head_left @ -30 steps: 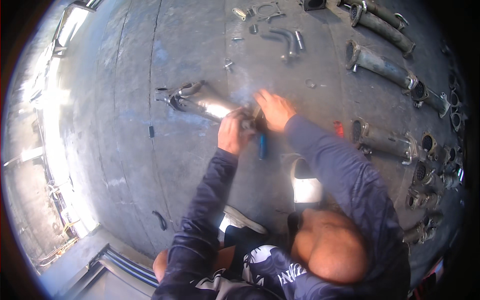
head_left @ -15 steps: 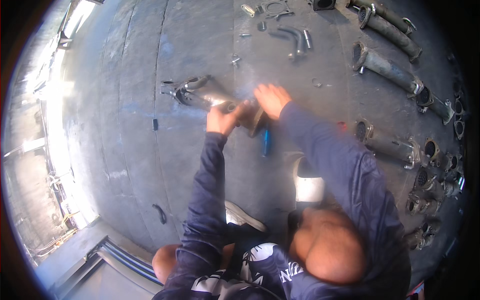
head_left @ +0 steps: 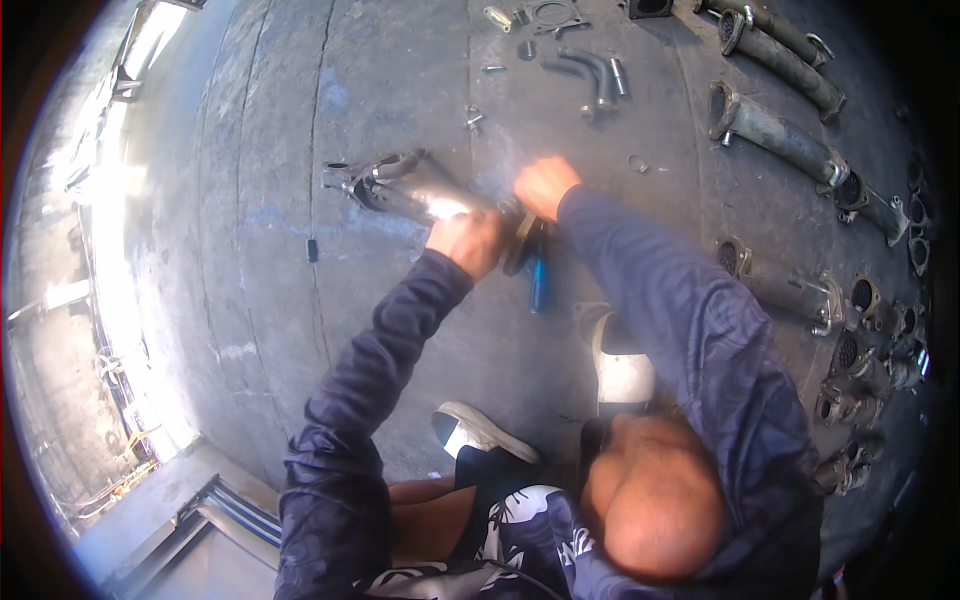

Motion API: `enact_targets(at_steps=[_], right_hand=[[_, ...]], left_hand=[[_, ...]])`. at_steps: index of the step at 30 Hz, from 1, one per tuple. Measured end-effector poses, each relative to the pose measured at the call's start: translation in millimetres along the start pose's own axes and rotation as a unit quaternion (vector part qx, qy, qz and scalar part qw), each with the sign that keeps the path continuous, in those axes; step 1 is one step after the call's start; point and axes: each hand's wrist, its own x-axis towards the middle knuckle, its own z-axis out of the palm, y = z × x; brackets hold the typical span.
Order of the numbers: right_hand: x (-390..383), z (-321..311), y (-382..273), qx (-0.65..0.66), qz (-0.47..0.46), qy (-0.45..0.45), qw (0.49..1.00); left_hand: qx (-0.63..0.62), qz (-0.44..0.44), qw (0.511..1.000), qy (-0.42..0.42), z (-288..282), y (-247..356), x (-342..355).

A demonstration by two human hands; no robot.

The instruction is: Assembling or repairing components of a car exhaust system on the floor of a garage.

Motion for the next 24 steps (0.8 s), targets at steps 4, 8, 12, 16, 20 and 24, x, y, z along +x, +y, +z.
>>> enact_targets(at_steps=[4,8,12,16,20,24], right_hand=[[-3,12,5,-0.009,0.009,0.024,1.0],[-1,8,-3,0.007,0.018,0.025,1.0],[1,11,-6,0.007,0.024,0.051,0.998],[-4,20,1,0.022,0.021,0.072,0.997],[-4,18,-1,0.035,0.015,0.087,0.995],[-1,23,3,0.038,0.019,0.079,0.996]], left_hand=[[0.322,0.075,0.924,-0.192,-16,58,21],[0.454,0.036,0.872,-0.182,5,70,4],[0.37,-0.027,0.915,-0.16,5,55,5],[0.235,-0.055,0.962,-0.129,-10,41,10],[0.105,-0.092,0.985,-0.101,-10,16,14],[-0.013,-0.158,0.982,-0.104,5,5,12]])
